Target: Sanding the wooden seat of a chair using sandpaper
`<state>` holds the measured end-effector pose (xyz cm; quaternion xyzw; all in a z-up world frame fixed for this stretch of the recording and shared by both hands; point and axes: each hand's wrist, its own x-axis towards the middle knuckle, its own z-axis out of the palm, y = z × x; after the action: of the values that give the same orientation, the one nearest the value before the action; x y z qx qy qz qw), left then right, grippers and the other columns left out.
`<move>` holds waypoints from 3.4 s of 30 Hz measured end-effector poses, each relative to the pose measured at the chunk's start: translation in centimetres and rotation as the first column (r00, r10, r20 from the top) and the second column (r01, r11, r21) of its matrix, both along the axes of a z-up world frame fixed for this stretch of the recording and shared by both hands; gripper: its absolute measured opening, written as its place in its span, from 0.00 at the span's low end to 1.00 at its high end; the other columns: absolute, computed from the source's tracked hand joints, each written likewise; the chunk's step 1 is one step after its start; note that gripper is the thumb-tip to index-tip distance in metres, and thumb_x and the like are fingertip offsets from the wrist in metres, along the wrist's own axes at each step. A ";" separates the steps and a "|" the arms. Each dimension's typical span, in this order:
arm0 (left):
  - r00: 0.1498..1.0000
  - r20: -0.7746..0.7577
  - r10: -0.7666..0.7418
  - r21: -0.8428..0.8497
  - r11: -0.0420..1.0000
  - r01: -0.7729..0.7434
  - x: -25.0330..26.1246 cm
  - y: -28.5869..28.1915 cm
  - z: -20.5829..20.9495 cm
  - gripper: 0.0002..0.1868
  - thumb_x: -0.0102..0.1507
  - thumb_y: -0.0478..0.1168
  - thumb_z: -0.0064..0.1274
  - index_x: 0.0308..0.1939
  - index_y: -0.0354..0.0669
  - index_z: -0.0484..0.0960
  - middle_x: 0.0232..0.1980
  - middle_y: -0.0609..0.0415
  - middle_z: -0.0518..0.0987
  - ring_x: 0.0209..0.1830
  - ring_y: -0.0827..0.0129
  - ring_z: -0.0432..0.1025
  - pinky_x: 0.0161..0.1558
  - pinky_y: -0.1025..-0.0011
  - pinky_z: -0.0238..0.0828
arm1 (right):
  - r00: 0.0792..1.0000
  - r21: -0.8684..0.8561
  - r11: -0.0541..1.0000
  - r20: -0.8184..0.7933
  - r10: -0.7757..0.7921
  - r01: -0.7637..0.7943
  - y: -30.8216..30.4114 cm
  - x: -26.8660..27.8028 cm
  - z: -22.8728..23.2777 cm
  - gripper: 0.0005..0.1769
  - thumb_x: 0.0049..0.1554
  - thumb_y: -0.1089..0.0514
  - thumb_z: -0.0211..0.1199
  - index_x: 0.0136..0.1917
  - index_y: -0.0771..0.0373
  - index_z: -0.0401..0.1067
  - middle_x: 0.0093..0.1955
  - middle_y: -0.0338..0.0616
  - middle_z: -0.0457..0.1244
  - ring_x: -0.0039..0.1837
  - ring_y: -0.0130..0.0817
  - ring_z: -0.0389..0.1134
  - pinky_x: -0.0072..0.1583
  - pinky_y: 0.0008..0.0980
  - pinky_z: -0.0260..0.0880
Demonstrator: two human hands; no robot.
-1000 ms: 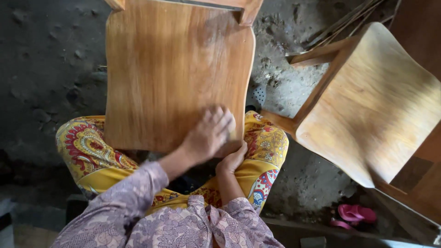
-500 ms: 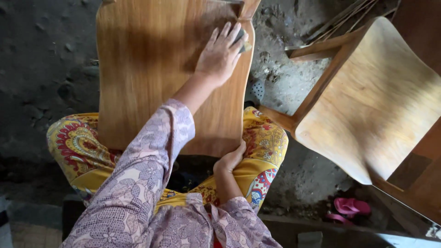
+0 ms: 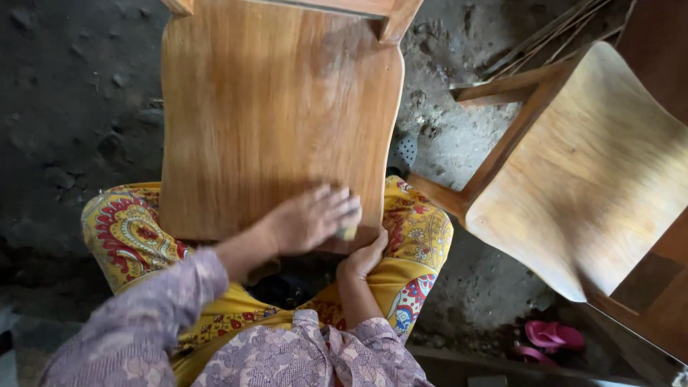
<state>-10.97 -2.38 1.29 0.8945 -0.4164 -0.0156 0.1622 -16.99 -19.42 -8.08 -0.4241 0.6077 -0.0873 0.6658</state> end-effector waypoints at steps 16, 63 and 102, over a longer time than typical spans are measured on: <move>0.796 0.055 0.603 0.012 0.796 -0.605 17.2 1.8 2.0 0.25 0.73 0.37 0.43 0.74 0.36 0.61 0.76 0.34 0.58 0.75 0.39 0.51 0.73 0.43 0.46 | 0.971 0.268 0.958 0.181 -0.154 0.102 0.6 0.9 3.0 0.38 0.58 0.38 0.48 0.76 0.58 0.60 0.78 0.36 0.54 0.79 0.33 0.51 0.75 0.22 0.44; 0.690 0.070 0.721 0.026 0.690 -0.724 21.5 4.9 -3.1 0.17 0.63 0.43 0.37 0.27 0.44 0.80 0.32 0.38 0.82 0.32 0.39 0.75 0.32 0.44 0.70 | 0.995 0.102 0.993 0.077 -0.063 0.055 0.9 0.9 2.8 0.23 0.57 0.45 0.54 0.57 0.59 0.78 0.60 0.44 0.70 0.60 0.38 0.70 0.62 0.31 0.69; 0.444 0.109 0.889 -0.020 0.449 -0.893 10.7 17.0 -1.8 0.19 0.77 0.48 0.41 0.67 0.47 0.79 0.71 0.43 0.72 0.73 0.55 0.61 0.72 0.48 0.37 | 0.999 0.124 0.992 -0.011 0.031 -0.029 2.4 3.2 8.9 0.41 0.56 0.34 0.62 0.72 0.62 0.67 0.74 0.59 0.59 0.73 0.49 0.62 0.73 0.45 0.64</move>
<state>-0.29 14.67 -0.53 0.9824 0.1074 0.1096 0.1064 -13.79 -17.01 0.83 -0.3917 0.6098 -0.0369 0.6880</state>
